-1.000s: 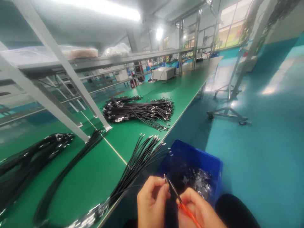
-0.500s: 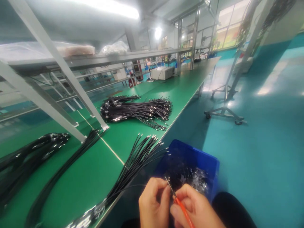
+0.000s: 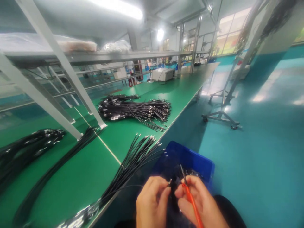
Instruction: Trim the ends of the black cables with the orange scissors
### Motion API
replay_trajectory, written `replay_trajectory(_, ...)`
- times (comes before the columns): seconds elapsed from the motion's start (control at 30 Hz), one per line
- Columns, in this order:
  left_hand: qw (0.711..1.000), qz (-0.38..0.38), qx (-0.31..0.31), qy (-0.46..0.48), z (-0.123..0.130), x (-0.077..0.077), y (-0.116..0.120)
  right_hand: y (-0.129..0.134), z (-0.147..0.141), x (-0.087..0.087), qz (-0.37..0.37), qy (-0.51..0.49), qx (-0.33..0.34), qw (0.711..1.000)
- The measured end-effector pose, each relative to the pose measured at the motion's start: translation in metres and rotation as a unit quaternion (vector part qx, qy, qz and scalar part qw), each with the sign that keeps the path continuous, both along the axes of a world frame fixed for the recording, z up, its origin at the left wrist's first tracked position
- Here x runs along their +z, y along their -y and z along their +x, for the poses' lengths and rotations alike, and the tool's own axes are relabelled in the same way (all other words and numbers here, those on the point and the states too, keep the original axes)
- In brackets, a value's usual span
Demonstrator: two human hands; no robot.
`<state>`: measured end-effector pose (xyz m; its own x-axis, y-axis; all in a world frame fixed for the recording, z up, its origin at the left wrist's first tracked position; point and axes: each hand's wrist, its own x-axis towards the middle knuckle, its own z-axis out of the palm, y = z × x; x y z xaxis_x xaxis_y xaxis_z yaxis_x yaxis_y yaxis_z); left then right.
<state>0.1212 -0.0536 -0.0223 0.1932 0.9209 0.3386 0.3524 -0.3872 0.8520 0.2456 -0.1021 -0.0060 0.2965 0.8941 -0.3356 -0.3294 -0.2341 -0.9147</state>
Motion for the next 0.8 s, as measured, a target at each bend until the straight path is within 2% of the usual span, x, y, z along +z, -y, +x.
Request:
replay_trajectory(0.17,0.998,0.001,-0.015,-0.067,-0.001,0.005,0.002,-0.008,-0.004,0.005,0.007,-0.018,-0.051,0.998)
replay_trajectory(0.33,0.985,0.070,-0.037,-0.150,0.000,0.010,0.003,-0.012,-0.011,0.007,0.030,-0.062,-0.069,0.995)
replay_trajectory(0.53,0.973,0.115,0.024,-0.199,0.009,0.013,0.008,-0.028,-0.010,-0.028,0.027,0.026,-0.107,0.994)
replay_trajectory(0.63,0.984,0.061,0.001,-0.166,0.007,0.013,0.004,-0.026,-0.012,-0.033,0.045,0.041,-0.118,0.991)
replay_trajectory(0.8,0.993,-0.101,-0.045,-0.031,-0.003,0.016,-0.009,-0.009,0.000,-0.012,0.074,0.063,-0.054,0.994)
